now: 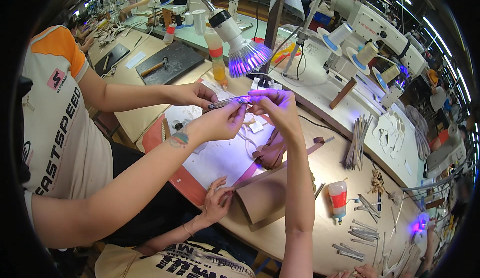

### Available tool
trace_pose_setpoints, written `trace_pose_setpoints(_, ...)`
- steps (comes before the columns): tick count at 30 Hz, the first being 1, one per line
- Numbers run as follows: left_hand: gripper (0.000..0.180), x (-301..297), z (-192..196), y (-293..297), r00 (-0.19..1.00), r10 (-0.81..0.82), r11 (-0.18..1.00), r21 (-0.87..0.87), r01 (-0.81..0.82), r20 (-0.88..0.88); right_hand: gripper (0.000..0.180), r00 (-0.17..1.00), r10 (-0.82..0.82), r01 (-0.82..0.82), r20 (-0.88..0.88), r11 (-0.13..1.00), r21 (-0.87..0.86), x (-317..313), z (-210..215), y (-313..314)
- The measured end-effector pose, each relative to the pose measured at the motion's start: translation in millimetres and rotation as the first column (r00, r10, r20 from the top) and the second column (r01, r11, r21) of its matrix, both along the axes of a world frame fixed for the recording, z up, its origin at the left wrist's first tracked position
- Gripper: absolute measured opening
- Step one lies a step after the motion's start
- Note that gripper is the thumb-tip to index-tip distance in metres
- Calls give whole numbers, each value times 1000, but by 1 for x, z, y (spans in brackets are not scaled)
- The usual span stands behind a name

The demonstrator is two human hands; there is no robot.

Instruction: The person applies glue to a braided strap and attaches it to a cardboard template, then uses a UV lamp to cure the adhesive. They repeat the process with additional straps, aligning and pressing them onto the template while coworkers work nearby.

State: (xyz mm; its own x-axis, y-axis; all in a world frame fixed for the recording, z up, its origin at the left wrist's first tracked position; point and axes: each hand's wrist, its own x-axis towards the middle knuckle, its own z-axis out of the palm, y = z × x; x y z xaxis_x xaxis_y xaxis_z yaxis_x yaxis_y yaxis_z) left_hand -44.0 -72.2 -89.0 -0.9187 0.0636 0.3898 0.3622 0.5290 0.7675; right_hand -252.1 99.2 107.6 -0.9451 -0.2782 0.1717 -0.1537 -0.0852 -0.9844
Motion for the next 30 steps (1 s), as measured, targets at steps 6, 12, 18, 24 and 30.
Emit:
trace_pose_setpoints(6,28,0,0,0,1000,-11,1000,14,11,17,18,1000,-4,4,17,1000,19,-1,0,1)
trace_pose_setpoints(12,28,0,0,0,1000,-8,1000,-6,8,-7,47,1000,-25,25,11,996,-87,-1,-3,1)
trace_pose_setpoints(18,28,-1,1,1,1000,-3,1000,-2,3,-5,66,1000,22,-21,13,995,-98,-4,-3,5)
trace_pose_setpoints(24,28,0,-1,-1,1000,-5,1000,-11,5,-3,70,1000,18,-17,5,997,-79,-3,-5,4)
trace_pose_setpoints(30,27,3,32,0,975,-53,996,-83,36,-214,72,998,61,-61,-5,995,-77,-7,-8,6)
